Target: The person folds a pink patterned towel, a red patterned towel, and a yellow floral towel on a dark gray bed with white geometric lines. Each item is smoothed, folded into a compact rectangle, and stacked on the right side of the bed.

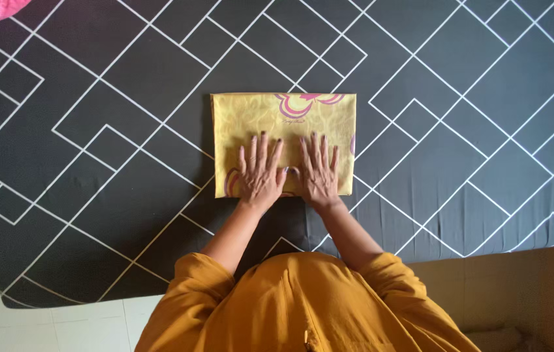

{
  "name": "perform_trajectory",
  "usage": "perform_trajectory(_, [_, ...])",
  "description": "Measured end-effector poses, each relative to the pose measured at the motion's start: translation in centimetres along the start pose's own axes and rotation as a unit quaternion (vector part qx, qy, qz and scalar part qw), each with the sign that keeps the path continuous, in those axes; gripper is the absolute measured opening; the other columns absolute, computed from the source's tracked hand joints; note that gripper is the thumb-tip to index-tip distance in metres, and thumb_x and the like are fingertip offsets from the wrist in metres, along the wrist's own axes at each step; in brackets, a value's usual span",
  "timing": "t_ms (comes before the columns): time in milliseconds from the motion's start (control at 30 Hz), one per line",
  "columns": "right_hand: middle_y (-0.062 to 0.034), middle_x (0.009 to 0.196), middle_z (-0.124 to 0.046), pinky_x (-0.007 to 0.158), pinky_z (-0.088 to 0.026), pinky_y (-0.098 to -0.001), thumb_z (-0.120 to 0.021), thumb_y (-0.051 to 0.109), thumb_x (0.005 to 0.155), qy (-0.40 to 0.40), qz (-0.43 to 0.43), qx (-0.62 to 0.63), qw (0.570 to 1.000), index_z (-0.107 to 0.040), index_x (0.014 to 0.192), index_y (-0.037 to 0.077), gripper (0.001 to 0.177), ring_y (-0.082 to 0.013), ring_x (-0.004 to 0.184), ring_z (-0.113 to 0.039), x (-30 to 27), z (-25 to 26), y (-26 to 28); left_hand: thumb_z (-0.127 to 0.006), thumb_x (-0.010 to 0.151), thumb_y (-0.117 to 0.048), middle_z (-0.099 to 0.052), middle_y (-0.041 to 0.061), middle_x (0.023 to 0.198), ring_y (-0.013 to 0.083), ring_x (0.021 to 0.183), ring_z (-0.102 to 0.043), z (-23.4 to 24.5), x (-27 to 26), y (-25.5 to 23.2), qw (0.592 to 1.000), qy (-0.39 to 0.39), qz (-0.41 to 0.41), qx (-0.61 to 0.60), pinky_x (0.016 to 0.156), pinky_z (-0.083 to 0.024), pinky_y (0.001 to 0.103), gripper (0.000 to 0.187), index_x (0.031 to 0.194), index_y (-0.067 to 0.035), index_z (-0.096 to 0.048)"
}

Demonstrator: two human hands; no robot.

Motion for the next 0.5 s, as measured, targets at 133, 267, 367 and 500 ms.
perform_trajectory(133, [-0.0243, 0.163, -0.031, 0.12, -0.018, -0.0633, -0.063, 0.034, 0.095, -0.053, -0.037, 0.014, 0.998, -0.035, 0.158, 0.008, 0.074, -0.0447, 0.152, -0.024, -2.3, 2.0, -2.5, -0.056, 0.101, -0.043, -0.014, 0.021, 0.171, 0.0425, 0.158, -0.012, 0.4, -1.5, 2.4, 0.998, -0.033, 0.057, -0.006, 0.125, -0.006, 0.061, 0.074, 0.164, -0.018, -0.026])
perform_trajectory(267, [-0.0258, 0.156, -0.043, 0.118, -0.036, -0.0551, -0.063, 0.018, 0.096, -0.198, -0.056, 0.121, 0.971, -0.042, 0.152, 0.003, 0.062, -0.0439, 0.145, -0.041, -3.8, 4.1, -7.8, -0.058, 0.098, -0.044, -0.012, 0.022, 0.17, 0.0437, 0.157, -0.01, 1.8, -2.0, 5.5, 0.987, -0.024, 0.153, 0.044, 0.122, -0.004, 0.066, 0.079, 0.163, -0.013, -0.025])
perform_trajectory(367, [-0.0222, 0.129, -0.061, 0.102, -0.049, -0.0514, -0.065, 0.005, 0.091, -0.213, -0.141, 0.098, 0.962, -0.051, 0.15, 0.0, 0.061, -0.0413, 0.118, -0.06, -3.4, 3.4, -10.4, -0.059, 0.099, -0.042, -0.011, 0.024, 0.17, 0.0453, 0.157, -0.009, 1.7, -0.2, 4.9, 0.988, -0.046, 0.143, 0.043, 0.121, -0.004, 0.067, 0.08, 0.163, -0.011, -0.025])
perform_trajectory(500, [-0.0158, 0.1, -0.072, 0.071, -0.057, -0.0373, -0.071, 0.012, 0.092, -0.175, -0.172, 0.31, 0.918, -0.057, 0.137, 0.001, 0.048, -0.0255, 0.076, -0.07, -2.1, 1.1, -10.8, -0.059, 0.1, -0.036, -0.016, 0.02, 0.17, 0.043, 0.156, -0.011, -1.5, 6.2, 1.6, 0.998, -0.032, 0.024, 0.04, 0.122, -0.005, 0.065, 0.072, 0.164, -0.018, -0.029])
Point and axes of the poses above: each hand's wrist, its own x-axis towards the middle knuckle, its own z-axis out of the back of the hand, y = z × x, the point moved 5 cm from there along x, towards the middle knuckle
